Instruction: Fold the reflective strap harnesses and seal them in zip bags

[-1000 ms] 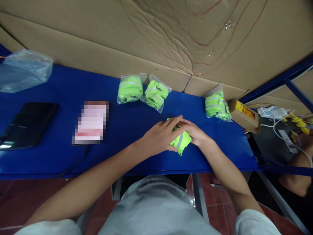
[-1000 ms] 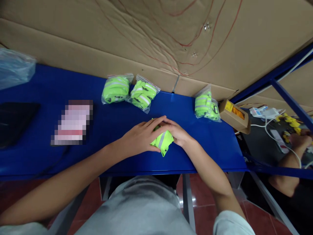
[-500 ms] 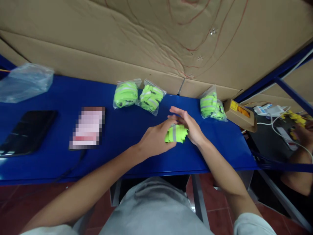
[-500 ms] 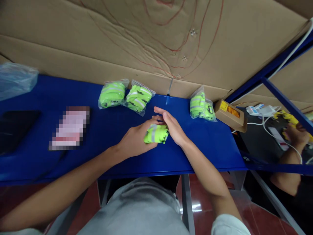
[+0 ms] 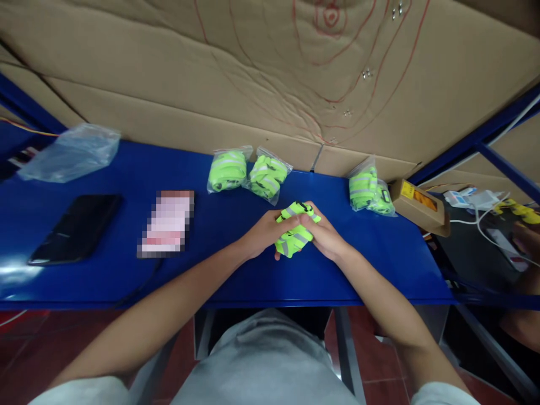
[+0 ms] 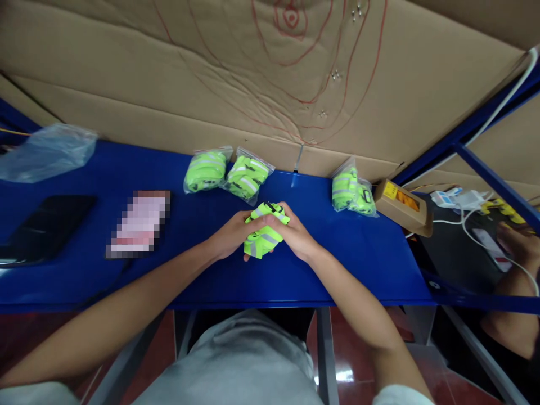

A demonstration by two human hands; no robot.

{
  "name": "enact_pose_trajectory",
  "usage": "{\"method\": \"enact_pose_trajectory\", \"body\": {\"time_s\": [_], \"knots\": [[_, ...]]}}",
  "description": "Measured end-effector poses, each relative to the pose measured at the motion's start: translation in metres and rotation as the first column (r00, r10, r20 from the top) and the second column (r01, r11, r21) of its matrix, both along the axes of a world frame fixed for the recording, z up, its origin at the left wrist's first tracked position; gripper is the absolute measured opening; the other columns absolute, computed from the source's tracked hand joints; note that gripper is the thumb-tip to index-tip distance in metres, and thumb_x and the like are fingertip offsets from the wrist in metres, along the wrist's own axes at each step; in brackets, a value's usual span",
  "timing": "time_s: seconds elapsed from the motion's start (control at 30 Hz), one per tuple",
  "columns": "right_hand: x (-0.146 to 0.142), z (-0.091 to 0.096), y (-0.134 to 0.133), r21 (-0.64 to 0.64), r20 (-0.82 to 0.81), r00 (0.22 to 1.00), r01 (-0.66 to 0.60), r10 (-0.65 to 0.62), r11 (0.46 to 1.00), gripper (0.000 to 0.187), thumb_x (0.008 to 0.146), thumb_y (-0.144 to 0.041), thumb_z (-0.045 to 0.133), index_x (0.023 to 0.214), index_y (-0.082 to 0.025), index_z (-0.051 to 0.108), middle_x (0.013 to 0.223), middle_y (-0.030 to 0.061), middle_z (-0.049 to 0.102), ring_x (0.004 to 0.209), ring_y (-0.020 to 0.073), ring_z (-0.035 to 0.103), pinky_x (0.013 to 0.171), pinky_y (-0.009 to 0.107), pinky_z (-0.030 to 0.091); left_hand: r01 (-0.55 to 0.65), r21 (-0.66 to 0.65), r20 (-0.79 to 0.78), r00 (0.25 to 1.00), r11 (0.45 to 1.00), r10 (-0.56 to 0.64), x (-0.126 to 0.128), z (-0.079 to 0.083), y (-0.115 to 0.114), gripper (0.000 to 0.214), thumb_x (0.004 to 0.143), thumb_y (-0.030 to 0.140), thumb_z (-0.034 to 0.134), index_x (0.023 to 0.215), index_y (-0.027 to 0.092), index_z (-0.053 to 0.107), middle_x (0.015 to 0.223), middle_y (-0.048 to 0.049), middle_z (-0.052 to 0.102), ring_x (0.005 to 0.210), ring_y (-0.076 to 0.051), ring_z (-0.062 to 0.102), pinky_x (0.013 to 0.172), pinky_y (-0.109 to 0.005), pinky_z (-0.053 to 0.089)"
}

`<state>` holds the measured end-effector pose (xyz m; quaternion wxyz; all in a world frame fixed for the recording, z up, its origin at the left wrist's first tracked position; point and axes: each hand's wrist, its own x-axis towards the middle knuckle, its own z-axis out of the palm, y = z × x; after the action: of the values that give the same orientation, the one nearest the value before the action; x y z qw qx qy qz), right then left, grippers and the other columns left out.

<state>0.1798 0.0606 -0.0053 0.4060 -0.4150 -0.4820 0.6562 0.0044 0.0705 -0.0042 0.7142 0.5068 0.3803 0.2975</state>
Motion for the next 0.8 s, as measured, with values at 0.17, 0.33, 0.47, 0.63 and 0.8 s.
{"method": "enact_pose_trajectory", "body": {"time_s": [0.17,0.33,0.47,0.63,0.8], "knots": [[0.007,0.000,0.004,-0.062,-0.046,0.996,-0.082,0.080,0.995,0.057,0.078,-0.066,0.081,0.116,-0.026,0.065,0.103,0.0028,0.076,0.082,0.0190,0.070,0.068,0.029,0.057,0.032,0.104,-0.017,0.999,0.994,-0.030,-0.005,-0.002,0.002,0.081,0.074,0.080,0.075,0.117,0.013,0.062,0.086,-0.0118,0.076,0.060,-0.023,0.073,0.039,-0.026,0.054],[0.002,-0.006,0.003,0.191,0.110,0.993,-0.051,0.031,0.980,0.053,0.078,-0.052,0.085,0.122,-0.026,0.071,0.119,0.0029,0.076,0.108,0.0220,0.070,0.097,0.034,0.055,-0.141,0.587,-0.337,0.853,0.797,0.399,-0.004,0.005,-0.005,0.070,0.098,0.073,0.046,0.136,0.015,0.047,0.083,-0.0061,0.074,0.058,-0.019,0.068,0.054,-0.026,0.050],[-0.002,-0.011,0.001,0.322,0.211,0.975,0.003,-0.075,0.947,0.049,0.077,-0.049,0.086,0.118,-0.025,0.073,0.116,0.0035,0.077,0.106,0.0234,0.070,0.097,0.036,0.056,0.139,0.745,-0.618,0.511,0.652,0.598,-0.036,0.032,0.004,0.069,0.103,0.068,0.037,0.144,0.014,0.050,0.080,-0.0086,0.074,0.075,-0.028,0.075,0.071,-0.034,0.053],[-0.001,-0.011,0.006,0.360,0.207,0.948,0.155,-0.241,0.920,0.053,0.078,-0.055,0.084,0.119,-0.024,0.073,0.118,0.0057,0.077,0.109,0.0253,0.070,0.099,0.038,0.056,0.119,0.788,-0.615,0.123,0.604,0.779,-0.121,0.086,0.034,0.070,0.104,0.068,0.034,0.133,0.012,0.064,0.098,-0.0116,0.078,0.104,-0.032,0.074,0.091,-0.044,0.057],[0.000,-0.013,0.014,0.363,0.174,0.926,0.257,-0.336,0.895,0.059,0.077,-0.059,0.082,0.123,-0.023,0.073,0.123,0.0067,0.076,0.114,0.0276,0.070,0.102,0.040,0.055,0.240,0.808,-0.589,0.296,0.538,0.752,-0.157,0.132,0.039,0.070,0.098,0.071,0.043,0.143,0.020,0.058,0.115,-0.0058,0.079,0.115,-0.030,0.072,0.097,-0.041,0.058]]}}
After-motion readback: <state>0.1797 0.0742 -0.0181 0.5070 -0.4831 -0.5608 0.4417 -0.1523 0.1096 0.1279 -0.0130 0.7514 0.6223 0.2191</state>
